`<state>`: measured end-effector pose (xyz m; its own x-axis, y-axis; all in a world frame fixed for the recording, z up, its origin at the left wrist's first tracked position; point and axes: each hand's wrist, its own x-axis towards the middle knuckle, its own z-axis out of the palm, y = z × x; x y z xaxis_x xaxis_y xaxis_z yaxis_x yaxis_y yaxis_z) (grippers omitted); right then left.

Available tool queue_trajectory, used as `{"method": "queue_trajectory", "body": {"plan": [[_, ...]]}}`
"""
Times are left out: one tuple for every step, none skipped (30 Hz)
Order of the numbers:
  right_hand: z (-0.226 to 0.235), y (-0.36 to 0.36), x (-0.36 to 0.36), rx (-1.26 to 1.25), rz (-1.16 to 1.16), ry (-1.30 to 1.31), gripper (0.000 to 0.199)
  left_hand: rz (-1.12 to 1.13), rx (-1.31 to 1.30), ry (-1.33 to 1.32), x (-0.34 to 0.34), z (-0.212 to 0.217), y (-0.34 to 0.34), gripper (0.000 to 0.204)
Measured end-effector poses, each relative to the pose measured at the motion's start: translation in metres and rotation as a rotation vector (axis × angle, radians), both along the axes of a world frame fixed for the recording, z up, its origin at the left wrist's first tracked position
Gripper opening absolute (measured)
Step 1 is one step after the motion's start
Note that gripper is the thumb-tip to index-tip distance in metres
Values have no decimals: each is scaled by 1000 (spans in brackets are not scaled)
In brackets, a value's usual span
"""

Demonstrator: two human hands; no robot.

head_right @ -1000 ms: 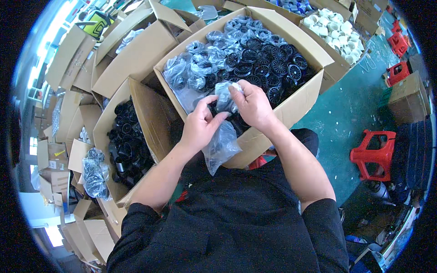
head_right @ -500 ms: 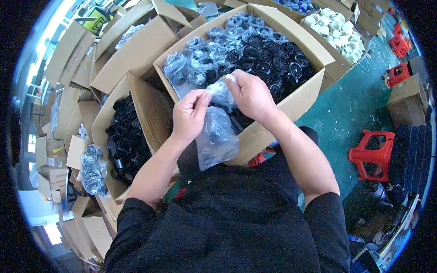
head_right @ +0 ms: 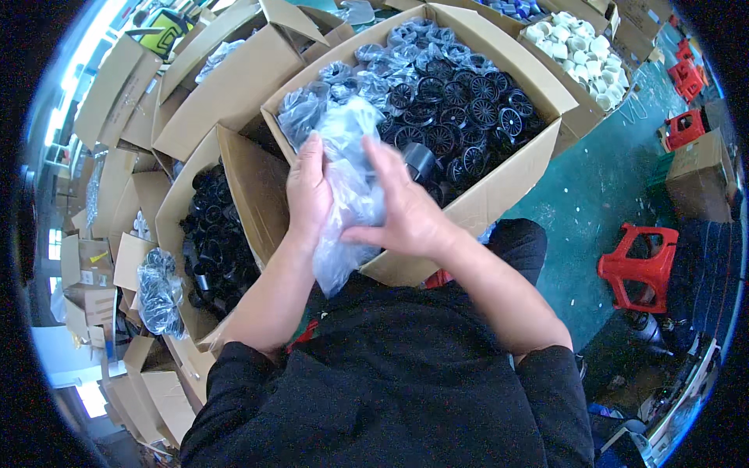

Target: Packaging black plastic industrial components into small plastic bags and then into a larger storage box.

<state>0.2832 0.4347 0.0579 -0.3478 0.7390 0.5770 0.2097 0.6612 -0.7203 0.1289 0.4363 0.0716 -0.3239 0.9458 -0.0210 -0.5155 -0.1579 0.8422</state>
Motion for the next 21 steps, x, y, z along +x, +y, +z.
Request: {"method": "queue_trajectory", "body": {"plan": [[-8,1,3,-1,0,1,66,0,-1,1,4,0,-2,24],[-18,3,10,-71,64,-32,64,15,-31,106,7,3,-6,23],[-26,7,18,-140,126,-66,63,27,-60,211,11,6,-12,22],[-33,10,25,-209,189,-98,61,41,-89,317,15,8,-18,20],[-40,12,29,-277,252,-130,59,54,-118,424,18,9,-24,19],[-36,11,25,-277,258,-128,59,5,-81,658,18,1,-33,15],[-30,6,20,-467,221,113,55,-45,-44,893,18,-10,-41,11],[-22,0,13,-654,186,356,51,-90,77,1025,23,-19,-45,4],[-14,-6,8,-841,144,599,47,-95,127,1119,30,-29,-51,5],[-12,-9,4,-1025,98,843,43,-100,177,1214,34,-37,-55,7],[-13,-10,3,-1028,105,844,43,-96,173,1218,36,-36,-53,7],[-14,-11,3,-985,43,774,41,-121,174,1284,37,-35,-52,8],[-17,-10,5,-941,-19,706,39,-148,174,1349,38,-33,-51,8],[-20,-10,7,-896,-80,637,38,-175,175,1414,39,-30,-49,9],[-23,-8,10,-848,-141,569,36,-204,177,1479,39,-28,-47,10],[-34,0,17,-767,-208,578,33,-202,174,1483,37,-25,-44,10],[-44,11,23,-685,-275,586,31,-186,212,1480,35,-22,-39,11],[-39,20,26,-688,-276,589,31,-176,250,1476,31,-18,-33,13],[-29,29,29,-588,-322,616,32,-166,288,1471,26,-15,-26,15],[-24,34,33,-486,-367,642,33,-156,327,1465,20,-13,-18,16],[-31,37,37,-488,-370,648,33,-96,266,1455,10,-18,-8,14]]}}
